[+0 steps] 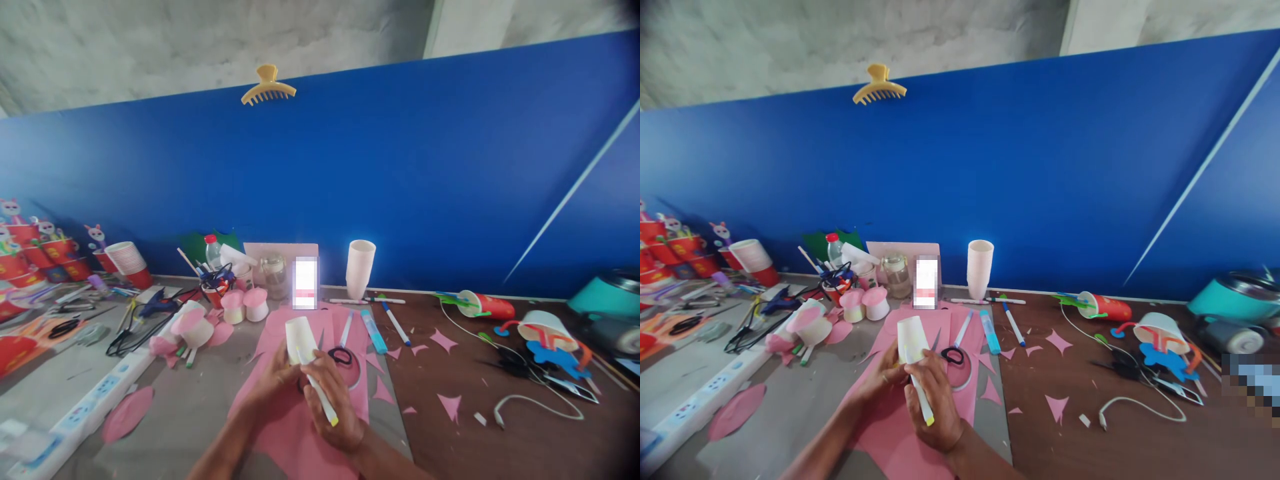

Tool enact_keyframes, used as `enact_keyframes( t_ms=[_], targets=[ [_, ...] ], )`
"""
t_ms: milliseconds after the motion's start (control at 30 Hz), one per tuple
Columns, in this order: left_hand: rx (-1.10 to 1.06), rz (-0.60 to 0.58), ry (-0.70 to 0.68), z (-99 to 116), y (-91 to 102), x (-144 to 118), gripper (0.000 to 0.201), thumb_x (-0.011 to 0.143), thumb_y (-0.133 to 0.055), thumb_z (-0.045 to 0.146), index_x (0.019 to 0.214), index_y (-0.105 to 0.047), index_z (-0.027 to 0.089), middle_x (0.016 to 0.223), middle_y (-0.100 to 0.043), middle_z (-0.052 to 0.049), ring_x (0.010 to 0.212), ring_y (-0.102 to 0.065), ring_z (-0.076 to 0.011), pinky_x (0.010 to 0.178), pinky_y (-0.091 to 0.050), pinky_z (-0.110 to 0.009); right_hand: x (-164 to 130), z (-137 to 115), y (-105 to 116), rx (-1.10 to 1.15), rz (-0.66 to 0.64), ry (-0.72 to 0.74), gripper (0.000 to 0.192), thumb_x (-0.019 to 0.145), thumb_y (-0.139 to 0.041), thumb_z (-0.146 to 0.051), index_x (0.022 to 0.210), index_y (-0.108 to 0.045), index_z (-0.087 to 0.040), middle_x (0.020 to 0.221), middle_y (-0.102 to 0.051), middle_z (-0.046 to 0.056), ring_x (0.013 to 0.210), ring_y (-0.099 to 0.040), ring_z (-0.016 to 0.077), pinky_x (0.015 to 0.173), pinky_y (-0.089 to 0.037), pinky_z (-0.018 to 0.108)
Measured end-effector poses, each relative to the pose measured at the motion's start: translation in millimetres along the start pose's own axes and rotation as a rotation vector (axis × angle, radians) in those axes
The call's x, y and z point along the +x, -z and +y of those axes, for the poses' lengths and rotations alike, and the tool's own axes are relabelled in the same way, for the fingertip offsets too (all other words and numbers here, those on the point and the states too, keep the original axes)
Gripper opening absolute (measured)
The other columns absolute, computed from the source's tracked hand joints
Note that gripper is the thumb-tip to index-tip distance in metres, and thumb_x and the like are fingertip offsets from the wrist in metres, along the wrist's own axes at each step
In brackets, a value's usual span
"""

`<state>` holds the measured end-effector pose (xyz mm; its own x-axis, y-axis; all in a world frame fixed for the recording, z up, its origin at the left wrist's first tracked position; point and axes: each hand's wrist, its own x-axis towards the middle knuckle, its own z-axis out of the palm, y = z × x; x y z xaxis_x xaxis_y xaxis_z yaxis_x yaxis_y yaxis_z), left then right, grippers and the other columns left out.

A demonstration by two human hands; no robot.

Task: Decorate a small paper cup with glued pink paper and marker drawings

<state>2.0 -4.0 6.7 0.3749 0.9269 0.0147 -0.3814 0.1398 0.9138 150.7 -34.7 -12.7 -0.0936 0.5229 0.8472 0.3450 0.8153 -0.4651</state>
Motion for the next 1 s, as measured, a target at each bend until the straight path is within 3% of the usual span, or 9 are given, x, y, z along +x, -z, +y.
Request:
enact_keyframes(
  t_ms=[167, 600, 1000],
  targets=[
    [0.149, 0.058, 0.009, 2.1, 6.9, 2.2, 0.055, 0.068, -0.089, 0.041, 0.109, -0.061, 0.018, 0.092, -0.065, -0.003, 0.08, -0.058, -0.0179, 0.072, -0.046, -0.028, -1.5, -0.1, 0.6, -0.006, -0.017, 0.0, 0.043, 0.088, -0.054, -0.01, 0.128, -0.058, -0.025, 0.106, -0.073, 0.008, 0.118, -0.067, 0.0314, 0.099, -0.056, 0.048],
    [0.32, 0.173, -0.043, 3.1, 0.8, 3.1, 0.048, 0.066, -0.086, 0.034, 0.104, -0.061, 0.018, 0.087, -0.064, -0.002, 0.079, -0.057, -0.0201, 0.068, -0.046, -0.028, -3.8, 2.6, -1.9, -0.017, -0.009, -0.003, 0.042, 0.089, -0.053, -0.011, 0.128, -0.057, -0.024, 0.104, -0.072, 0.009, 0.116, -0.067, 0.0317, 0.097, -0.056, 0.048],
    [0.399, 0.166, -0.055, 5.1, -0.4, 2.3, 0.048, 0.068, -0.082, 0.033, 0.106, -0.059, 0.015, 0.085, -0.066, -0.005, 0.076, -0.059, -0.0222, 0.067, -0.048, -0.03, 1.0, 1.8, -0.9, -0.003, 0.017, -0.018, 0.036, 0.09, -0.052, -0.012, 0.123, -0.059, -0.025, 0.102, -0.072, 0.007, 0.107, -0.069, 0.029, 0.094, -0.059, 0.044]
  ],
)
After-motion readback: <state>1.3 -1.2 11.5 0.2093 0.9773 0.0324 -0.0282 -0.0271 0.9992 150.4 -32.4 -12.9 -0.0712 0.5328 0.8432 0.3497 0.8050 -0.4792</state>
